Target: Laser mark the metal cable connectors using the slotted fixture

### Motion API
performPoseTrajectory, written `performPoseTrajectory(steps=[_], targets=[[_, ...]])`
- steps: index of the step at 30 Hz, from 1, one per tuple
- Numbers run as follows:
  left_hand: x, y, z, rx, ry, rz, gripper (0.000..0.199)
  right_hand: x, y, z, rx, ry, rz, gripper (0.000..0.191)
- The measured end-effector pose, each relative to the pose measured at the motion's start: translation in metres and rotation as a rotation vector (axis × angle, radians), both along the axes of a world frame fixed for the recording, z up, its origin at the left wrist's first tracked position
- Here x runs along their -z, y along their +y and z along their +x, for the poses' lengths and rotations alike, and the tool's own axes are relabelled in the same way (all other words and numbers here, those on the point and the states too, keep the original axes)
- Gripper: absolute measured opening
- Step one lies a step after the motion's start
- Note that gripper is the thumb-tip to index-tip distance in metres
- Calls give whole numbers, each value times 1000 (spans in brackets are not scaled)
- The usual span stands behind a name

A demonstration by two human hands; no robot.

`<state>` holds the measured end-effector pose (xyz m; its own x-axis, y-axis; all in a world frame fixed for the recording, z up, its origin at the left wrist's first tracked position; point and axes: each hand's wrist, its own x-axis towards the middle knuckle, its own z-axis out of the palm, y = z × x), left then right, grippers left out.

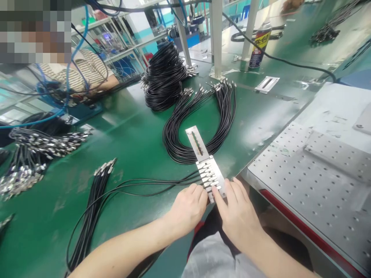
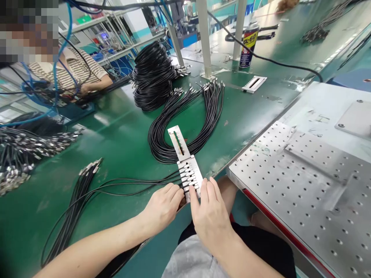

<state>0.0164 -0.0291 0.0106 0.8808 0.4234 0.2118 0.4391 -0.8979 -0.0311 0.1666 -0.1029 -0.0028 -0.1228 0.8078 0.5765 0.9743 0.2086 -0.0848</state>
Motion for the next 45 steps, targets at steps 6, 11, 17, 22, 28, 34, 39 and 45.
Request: performPoseTrajectory(steps=[6,11,17,22,28,34,39,45], targets=[[-2,1,1,2,-8,12,19,1,-1,0,4,34,-11,37],[-6,0,3,-19,28,50,16,3,-1,11,-35,80,-48,39],[-7,-2,4,-42,56,70,15,8,-8,15,-27,30,-34,38],[-7,-2,5,-17,66,79,17,-6,-5,4,70,-176,-10,33],[-8,0,6,-9,85,62,17,-26,2,-7,89,-290,-166,29],[-16,-2,4,-2,68,27,15,-21,-6,1,81,-249,-228,32],[-15,-2,-2,122,7,-90,34,-15,-9,20,59,17,-332,41],[-21,-2,-9,69,20,-149,36,-9,-4,36,-21,223,-323,52]])
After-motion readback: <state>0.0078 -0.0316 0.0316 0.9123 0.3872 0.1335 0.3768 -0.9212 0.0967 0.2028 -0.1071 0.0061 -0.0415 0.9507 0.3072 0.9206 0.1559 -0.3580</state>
